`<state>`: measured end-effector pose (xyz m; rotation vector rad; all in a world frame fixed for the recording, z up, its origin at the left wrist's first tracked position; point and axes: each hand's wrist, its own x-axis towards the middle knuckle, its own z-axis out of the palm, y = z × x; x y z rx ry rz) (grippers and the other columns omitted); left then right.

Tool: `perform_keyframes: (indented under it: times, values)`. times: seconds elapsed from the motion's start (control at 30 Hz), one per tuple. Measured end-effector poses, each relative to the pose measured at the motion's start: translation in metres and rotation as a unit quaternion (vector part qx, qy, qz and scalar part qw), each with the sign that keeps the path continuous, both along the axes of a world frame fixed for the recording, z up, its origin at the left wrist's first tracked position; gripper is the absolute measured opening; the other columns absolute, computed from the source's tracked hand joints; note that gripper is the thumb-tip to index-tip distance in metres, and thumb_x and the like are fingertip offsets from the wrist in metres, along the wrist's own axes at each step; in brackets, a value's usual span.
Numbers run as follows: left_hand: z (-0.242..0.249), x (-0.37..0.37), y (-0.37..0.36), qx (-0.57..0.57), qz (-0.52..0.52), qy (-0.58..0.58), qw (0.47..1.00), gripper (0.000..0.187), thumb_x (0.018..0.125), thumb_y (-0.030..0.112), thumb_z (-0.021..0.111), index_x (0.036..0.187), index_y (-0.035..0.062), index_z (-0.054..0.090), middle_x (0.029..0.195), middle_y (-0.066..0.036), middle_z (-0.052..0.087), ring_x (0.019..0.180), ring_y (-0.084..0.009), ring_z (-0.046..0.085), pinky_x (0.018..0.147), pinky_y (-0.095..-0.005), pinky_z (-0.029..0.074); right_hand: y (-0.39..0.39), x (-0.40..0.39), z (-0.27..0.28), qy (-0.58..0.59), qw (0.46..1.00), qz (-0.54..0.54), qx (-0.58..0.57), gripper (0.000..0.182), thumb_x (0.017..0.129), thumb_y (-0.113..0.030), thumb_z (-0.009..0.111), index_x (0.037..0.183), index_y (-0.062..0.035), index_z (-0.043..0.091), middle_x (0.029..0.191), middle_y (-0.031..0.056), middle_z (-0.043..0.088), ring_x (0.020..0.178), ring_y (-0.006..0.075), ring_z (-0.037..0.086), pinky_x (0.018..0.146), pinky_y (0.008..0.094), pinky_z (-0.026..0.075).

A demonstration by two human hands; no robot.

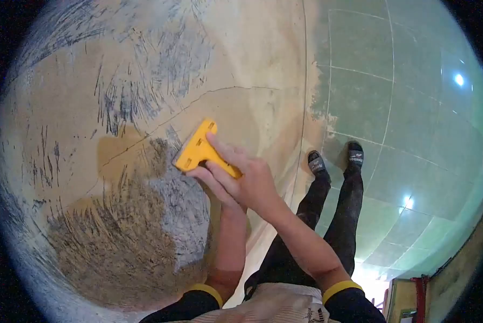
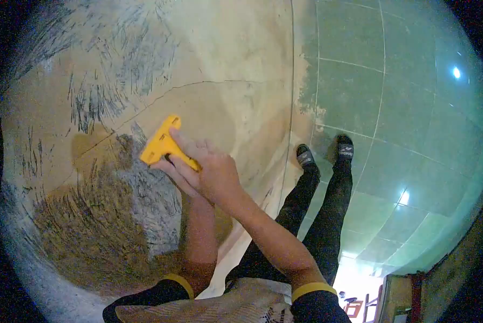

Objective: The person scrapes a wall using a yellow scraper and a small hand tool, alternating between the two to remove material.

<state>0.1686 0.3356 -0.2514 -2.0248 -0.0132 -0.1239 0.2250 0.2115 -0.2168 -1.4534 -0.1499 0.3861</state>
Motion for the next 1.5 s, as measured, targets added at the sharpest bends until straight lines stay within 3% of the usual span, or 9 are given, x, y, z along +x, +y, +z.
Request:
perform_keyframes:
  times: [0.33, 0.5, 0.63, 1.27, 1.3, 1.33, 1.37, 1.4, 1.5]
  values:
    - [-0.004, 0.025, 0.002, 0.04, -0.008, -0.014, 0.999, 0.041, 0.109, 0.024, 0.036, 0.142, -0.0002, 0.033, 0.136, -0.016, 0.042, 0.124, -0.0265, 0.045, 0.117, -0.0383, 0.034, 0.0, 0.017, 0.005, 0.055, 0.998, 0.029, 0.004, 0.052, 0.091, -0.027, 0.069, 0.141, -0.0197, 0.057, 0.115, 0.0168, 0.068, 0.099, 0.0323, 0.067, 0.082, 0.0403, 0.056]
    - [0.018, -0.01, -0.03, 0.065, -0.022, -0.036, 0.997, 0.042, 0.11, 0.024, 0.036, 0.144, -0.0003, 0.031, 0.137, -0.016, 0.041, 0.125, -0.0266, 0.044, 0.117, -0.038, 0.034, -0.008, -0.014, 0.009, -0.066, 0.997, -0.024, -0.031, 0.054, 0.09, -0.026, 0.07, 0.142, -0.018, 0.056, 0.107, 0.019, 0.068, 0.089, 0.0346, 0.069, 0.077, 0.0381, 0.056]
    - [0.003, 0.024, -0.01, 0.074, -0.026, -0.034, 0.996, 0.043, 0.11, 0.024, 0.036, 0.145, -0.0005, 0.029, 0.139, -0.016, 0.041, 0.126, -0.0267, 0.043, 0.117, -0.0378, 0.033, 0.004, 0.016, 0.001, 0.059, 0.998, 0.005, 0.0, 0.052, 0.091, -0.026, 0.069, 0.141, -0.0194, 0.057, 0.111, 0.0207, 0.068, 0.095, 0.0361, 0.069, 0.08, 0.0404, 0.057]
    - [0.006, 0.021, -0.026, 0.152, -0.049, -0.061, 0.985, 0.048, 0.11, 0.024, 0.035, 0.149, -0.0009, 0.022, 0.144, -0.017, 0.037, 0.13, -0.0269, 0.04, 0.119, -0.0368, 0.031, -0.004, 0.037, -0.005, 0.031, 0.999, 0.012, 0.025, 0.053, 0.091, -0.026, 0.069, 0.142, -0.0206, 0.055, 0.101, 0.0194, 0.068, 0.082, 0.0362, 0.069, 0.072, 0.0383, 0.057]
    - [-0.01, 0.013, -0.013, -0.264, 0.039, -0.204, 0.942, 0.052, 0.109, 0.031, 0.036, 0.15, 0.0017, 0.024, 0.145, -0.016, 0.037, 0.13, -0.0252, 0.041, 0.117, -0.0357, 0.032, -0.001, 0.047, -0.008, 0.051, 0.998, 0.0, 0.045, 0.053, 0.091, -0.026, 0.069, 0.142, -0.0209, 0.056, 0.102, 0.019, 0.068, 0.082, 0.0362, 0.069, 0.073, 0.038, 0.057]
    - [-0.025, 0.003, 0.001, -0.626, 0.118, -0.303, 0.709, 0.056, 0.108, 0.038, 0.037, 0.151, 0.0043, 0.025, 0.147, -0.014, 0.037, 0.13, -0.0235, 0.041, 0.116, -0.0346, 0.032, 0.004, 0.045, -0.012, 0.022, 0.996, -0.051, 0.065, 0.053, 0.09, -0.026, 0.07, 0.141, -0.0187, 0.057, 0.101, 0.019, 0.069, 0.081, 0.0359, 0.07, 0.073, 0.0378, 0.057]
    - [-0.032, 0.001, 0.009, -0.863, 0.17, -0.341, 0.332, 0.06, 0.107, 0.045, 0.038, 0.152, 0.0069, 0.027, 0.149, -0.013, 0.037, 0.13, -0.0218, 0.042, 0.115, -0.0335, 0.033, 0.002, 0.038, -0.011, 0.018, 0.996, -0.05, 0.068, 0.053, 0.09, -0.026, 0.07, 0.141, -0.0187, 0.057, 0.101, 0.019, 0.069, 0.081, 0.0359, 0.07, 0.073, 0.0378, 0.057]
    - [-0.033, 0.004, 0.012, -0.863, 0.167, -0.342, 0.333, 0.06, 0.107, 0.045, 0.038, 0.152, 0.0069, 0.027, 0.149, -0.013, 0.037, 0.13, -0.0218, 0.042, 0.115, -0.0335, 0.033, -0.005, 0.027, -0.005, -0.02, 0.999, -0.034, 0.037, 0.052, 0.09, -0.025, 0.07, 0.14, -0.017, 0.057, 0.102, 0.0194, 0.069, 0.082, 0.0358, 0.07, 0.073, 0.0374, 0.057]
    - [-0.036, 0.011, 0.024, -0.957, 0.105, -0.242, 0.123, 0.061, 0.105, 0.051, 0.038, 0.149, 0.0079, 0.03, 0.141, -0.01, 0.042, 0.127, -0.0209, 0.043, 0.109, -0.033, 0.037, -0.012, 0.031, -0.003, 0.001, 0.999, 0.032, -0.012, 0.051, 0.09, -0.024, 0.07, 0.139, -0.0148, 0.058, 0.104, 0.0202, 0.069, 0.085, 0.036, 0.07, 0.076, 0.037, 0.056]
